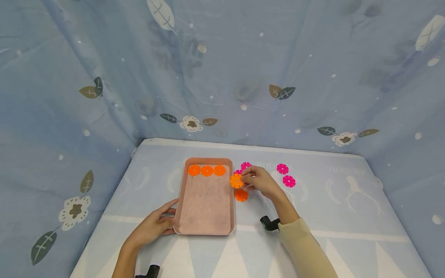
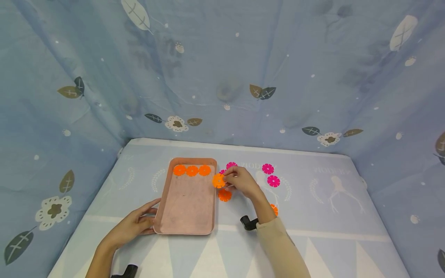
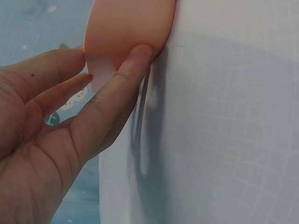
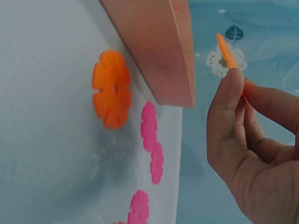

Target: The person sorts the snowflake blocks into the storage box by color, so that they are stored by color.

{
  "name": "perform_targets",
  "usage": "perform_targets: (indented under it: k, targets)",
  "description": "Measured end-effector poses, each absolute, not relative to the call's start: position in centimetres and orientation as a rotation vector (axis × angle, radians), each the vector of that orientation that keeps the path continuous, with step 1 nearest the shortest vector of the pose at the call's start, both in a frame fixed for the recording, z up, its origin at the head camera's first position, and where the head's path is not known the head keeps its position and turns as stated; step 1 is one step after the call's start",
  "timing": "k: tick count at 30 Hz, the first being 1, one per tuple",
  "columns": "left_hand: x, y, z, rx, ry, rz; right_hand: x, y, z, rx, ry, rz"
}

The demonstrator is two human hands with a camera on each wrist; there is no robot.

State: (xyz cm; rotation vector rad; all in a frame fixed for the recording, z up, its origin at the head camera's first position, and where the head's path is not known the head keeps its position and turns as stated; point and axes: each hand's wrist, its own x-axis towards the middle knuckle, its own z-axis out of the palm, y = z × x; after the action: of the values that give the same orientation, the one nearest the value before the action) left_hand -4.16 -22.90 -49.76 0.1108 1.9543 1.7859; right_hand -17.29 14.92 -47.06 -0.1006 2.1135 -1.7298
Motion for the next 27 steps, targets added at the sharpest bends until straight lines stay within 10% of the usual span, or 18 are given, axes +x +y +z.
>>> perform_targets:
  k: [27]
  targets:
    - [-4.2, -23.1, -49.6, 0.150, 1.909, 1.811, -19.8, 1.9, -47.9, -0.006, 1.851, -1.994]
